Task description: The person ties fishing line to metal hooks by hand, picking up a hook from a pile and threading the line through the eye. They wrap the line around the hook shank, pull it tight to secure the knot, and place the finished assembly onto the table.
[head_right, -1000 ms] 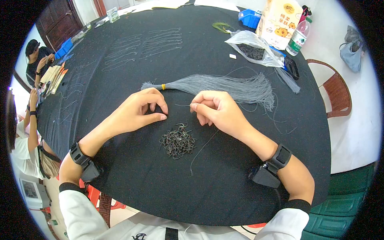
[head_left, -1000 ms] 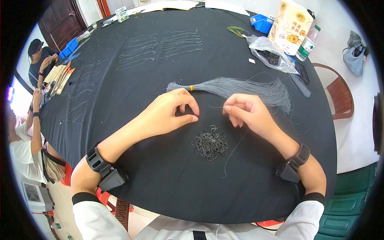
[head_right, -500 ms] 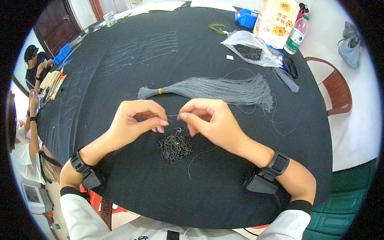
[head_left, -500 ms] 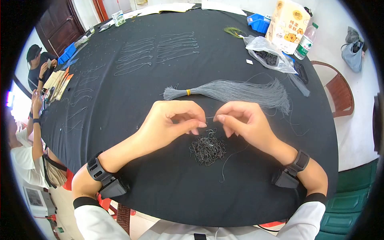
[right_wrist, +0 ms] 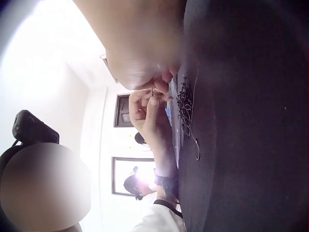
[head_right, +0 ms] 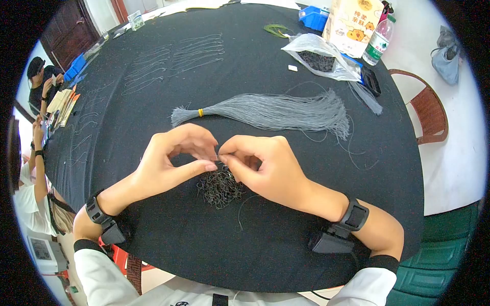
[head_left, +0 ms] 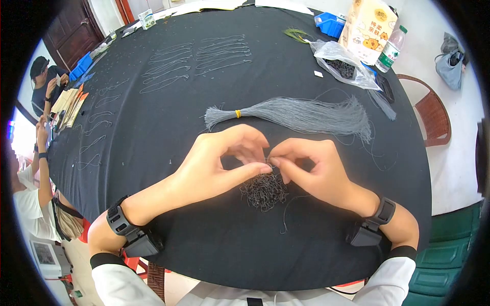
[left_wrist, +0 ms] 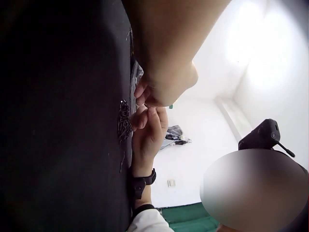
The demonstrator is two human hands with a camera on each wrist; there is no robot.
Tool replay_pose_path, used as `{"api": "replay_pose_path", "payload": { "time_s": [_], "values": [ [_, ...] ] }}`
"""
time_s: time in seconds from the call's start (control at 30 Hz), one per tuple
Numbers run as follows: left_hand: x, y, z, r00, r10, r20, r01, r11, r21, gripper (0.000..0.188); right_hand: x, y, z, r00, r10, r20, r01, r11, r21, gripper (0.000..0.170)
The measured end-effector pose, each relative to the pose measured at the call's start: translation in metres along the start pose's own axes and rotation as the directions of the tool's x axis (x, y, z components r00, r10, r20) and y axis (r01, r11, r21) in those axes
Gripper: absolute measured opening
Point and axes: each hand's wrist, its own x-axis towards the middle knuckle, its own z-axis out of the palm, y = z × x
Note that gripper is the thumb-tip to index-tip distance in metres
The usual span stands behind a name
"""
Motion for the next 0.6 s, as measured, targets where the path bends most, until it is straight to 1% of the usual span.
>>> {"api": "replay_pose_path", "payload": {
  "time_s": [0.07, 0.13, 0.27, 0.37, 0.43, 0.53, 0.6],
  "values": [
    [-0.0008, -0.0016, 0.0001, 1.000, -0.022, 0.002, 0.022, 0.997, 0.079, 0.014, 0.0006, 0.0002, 0.0006, 0.999, -0.053, 0.006, 0.053, 0.997, -0.049, 0.006],
    [-0.0018, -0.0017, -0.0009, 0.999, 0.030, 0.012, -0.031, 0.987, 0.160, 0.011, 0.0011, 0.0003, 0.0008, 0.996, -0.081, 0.021, 0.082, 0.994, -0.070, 0.005],
    [-0.0001, 0.0017, -0.0051, 0.989, 0.137, 0.058, -0.148, 0.935, 0.322, 0.010, 0.0017, -0.0011, 0.0005, 0.999, -0.037, 0.023, 0.037, 0.999, -0.033, 0.005],
    [-0.0004, -0.0037, -0.0031, 0.977, 0.210, -0.029, -0.188, 0.923, 0.335, 0.010, 0.0011, -0.0023, -0.0001, 1.000, -0.006, -0.013, 0.006, 1.000, -0.025, 0.004],
    [-0.0001, -0.0056, -0.0034, 0.978, 0.204, -0.035, -0.181, 0.923, 0.339, 0.010, 0.0006, -0.0028, -0.0019, 0.999, 0.018, -0.040, -0.019, 1.000, -0.024, 0.004],
    [-0.0011, -0.0040, -0.0025, 0.984, 0.174, -0.041, -0.152, 0.937, 0.314, 0.011, 0.0005, -0.0005, -0.0022, 1.000, -0.016, -0.023, 0.014, 0.998, -0.061, 0.004],
    [-0.0016, -0.0028, -0.0022, 0.985, 0.171, -0.037, -0.151, 0.939, 0.309, 0.012, 0.0005, -0.0014, -0.0023, 1.000, -0.003, -0.015, 0.003, 0.998, -0.058, 0.004]
  ]
}}
